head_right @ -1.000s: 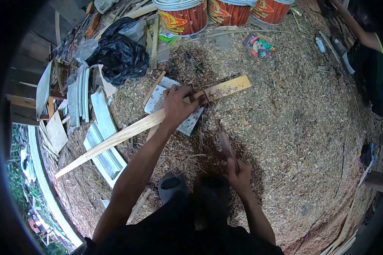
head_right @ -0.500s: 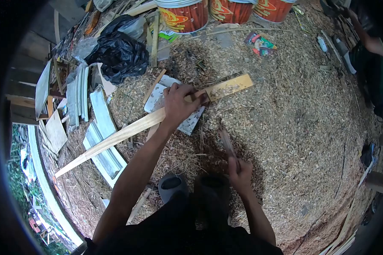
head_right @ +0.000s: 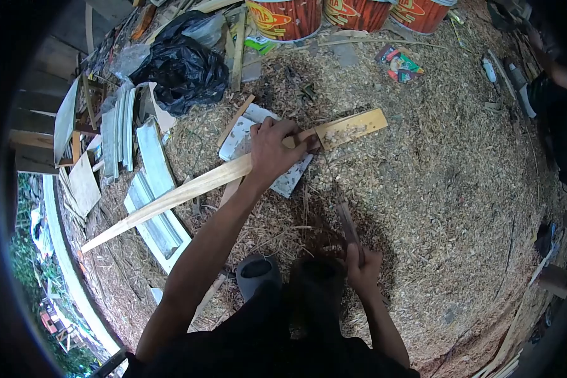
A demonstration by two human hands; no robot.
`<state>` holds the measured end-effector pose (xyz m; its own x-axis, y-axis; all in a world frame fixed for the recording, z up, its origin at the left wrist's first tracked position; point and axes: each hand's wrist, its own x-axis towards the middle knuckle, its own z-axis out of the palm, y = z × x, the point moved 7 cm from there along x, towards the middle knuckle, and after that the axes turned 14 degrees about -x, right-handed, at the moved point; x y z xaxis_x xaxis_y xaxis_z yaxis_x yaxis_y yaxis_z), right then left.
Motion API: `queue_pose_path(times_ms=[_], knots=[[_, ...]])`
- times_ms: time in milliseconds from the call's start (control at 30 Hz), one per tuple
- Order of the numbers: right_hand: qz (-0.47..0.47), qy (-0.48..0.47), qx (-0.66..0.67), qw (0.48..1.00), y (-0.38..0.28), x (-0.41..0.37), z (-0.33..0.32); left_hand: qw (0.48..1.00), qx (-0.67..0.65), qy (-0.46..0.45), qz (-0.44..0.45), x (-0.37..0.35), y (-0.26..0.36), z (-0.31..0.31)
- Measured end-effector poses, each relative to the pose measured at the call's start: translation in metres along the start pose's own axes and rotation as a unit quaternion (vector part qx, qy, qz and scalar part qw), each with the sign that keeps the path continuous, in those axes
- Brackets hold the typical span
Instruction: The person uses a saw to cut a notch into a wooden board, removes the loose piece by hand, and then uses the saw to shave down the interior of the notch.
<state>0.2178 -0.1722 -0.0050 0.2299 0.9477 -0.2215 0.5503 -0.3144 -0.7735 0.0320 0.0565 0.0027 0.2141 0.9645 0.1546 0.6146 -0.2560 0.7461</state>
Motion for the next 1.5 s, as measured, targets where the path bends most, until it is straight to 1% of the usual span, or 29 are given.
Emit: queue_pose_path(times_ms=[67,100,167,200,267,333,367,433,500,533,600,633,700,767,800,833,867,900,933,1000,1033,1100,1200,1233,1300,1333,1400,1433,1500], knots=[[-0.007,0.017,0.002,1.0,-0.006,0.016,0.004,0.999,-0.005,0.038,0.031,-0.001,0.001,-0.001],[-0.006,0.018,0.002,1.0,-0.011,0.033,0.009,0.999,-0.005,0.037,0.032,0.001,0.003,-0.001],[-0.046,0.044,0.0,0.998,-0.023,0.062,0.02,0.999,0.001,0.031,0.02,0.0,0.004,-0.002],[-0.041,0.046,-0.001,0.998,-0.02,0.062,0.022,0.999,-0.001,0.026,0.02,-0.002,0.003,-0.001],[-0.031,0.025,0.032,0.999,-0.016,0.063,0.025,0.999,0.035,0.007,0.029,0.0,0.003,0.002],[-0.036,0.034,0.009,0.999,-0.006,0.032,0.018,0.999,0.024,0.014,0.035,0.003,0.004,-0.001],[-0.025,0.037,0.032,0.998,0.002,0.011,0.014,0.999,0.014,0.01,0.031,0.002,0.004,-0.001],[-0.014,0.039,0.054,0.998,0.008,0.003,0.012,1.0,0.007,0.009,0.022,0.0,0.005,-0.001],[0.038,0.009,0.074,0.996,0.015,0.002,0.014,0.999,0.001,0.021,0.031,-0.002,0.003,0.0],[0.036,0.01,0.074,0.997,0.012,0.013,0.016,0.998,-0.005,0.037,0.045,0.0,0.005,-0.002],[-0.002,0.027,-0.003,1.0,-0.002,0.044,0.023,0.998,0.002,0.034,0.044,0.001,0.003,-0.002],[0.0,0.029,-0.003,1.0,-0.004,0.052,0.026,0.999,0.008,0.03,0.042,0.001,0.002,-0.001],[-0.027,0.025,0.036,0.999,-0.009,0.059,0.029,0.998,0.011,0.025,0.051,0.0,0.002,0.001],[-0.013,0.025,0.037,0.999,-0.002,0.034,0.02,0.997,0.018,0.031,0.062,0.002,0.005,-0.003],[0.001,0.021,0.038,0.999,0.003,0.02,0.016,0.999,0.018,0.01,0.042,0.002,0.005,-0.001],[-0.005,0.017,0.037,0.999,0.007,0.01,0.011,1.0,0.018,-0.01,0.021,0.002,0.003,0.0],[-0.001,0.016,0.054,0.998,0.013,0.0,0.005,1.0,0.02,-0.004,0.017,0.003,0.001,-0.001],[0.005,0.014,0.07,0.997,0.013,-0.005,0.003,0.999,0.013,0.011,0.031,0.002,0.004,-0.002],[0.006,0.006,0.068,0.998,0.012,-0.002,0.006,0.999,0.006,0.025,0.045,-0.001,0.007,-0.004],[-0.033,0.027,-0.017,0.999,-0.004,0.032,0.01,0.999,0.003,0.022,0.04,-0.001,0.008,-0.006],[-0.036,0.027,-0.018,0.999,-0.02,0.054,0.014,0.999,0.011,0.014,0.036,-0.001,0.008,-0.005],[-0.021,-0.011,0.044,0.999,-0.05,0.088,0.023,0.999,0.019,0.005,0.031,-0.002,0.008,-0.004],[0.012,-0.005,0.026,1.0,-0.033,0.07,0.019,0.999,0.009,0.008,0.047,0.002,0.011,-0.007],[-0.028,0.027,-0.043,0.998,-0.023,0.049,0.011,0.999,0.01,0.001,0.042,0.002,0.009,-0.005],[-0.046,0.009,-0.025,0.999,-0.014,0.008,-0.005,0.999,0.019,-0.008,0.032,0.001,0.003,-0.002],[-0.049,0.003,-0.029,0.998,-0.011,0.002,-0.007,0.999,0.018,-0.003,0.026,0.002,0.002,-0.002],[0.014,-0.012,0.036,0.999,0.002,-0.01,-0.008,0.998,-0.01,0.034,0.055,-0.001,0.008,-0.006],[0.022,-0.005,0.044,0.999,0.0,0.001,-0.003,0.997,-0.001,0.039,0.063,-0.001,0.009,-0.006],[-0.015,0.015,-0.003,1.0,-0.014,0.04,0.012,0.998,0.011,0.029,0.053,0.0,0.008,-0.006]])
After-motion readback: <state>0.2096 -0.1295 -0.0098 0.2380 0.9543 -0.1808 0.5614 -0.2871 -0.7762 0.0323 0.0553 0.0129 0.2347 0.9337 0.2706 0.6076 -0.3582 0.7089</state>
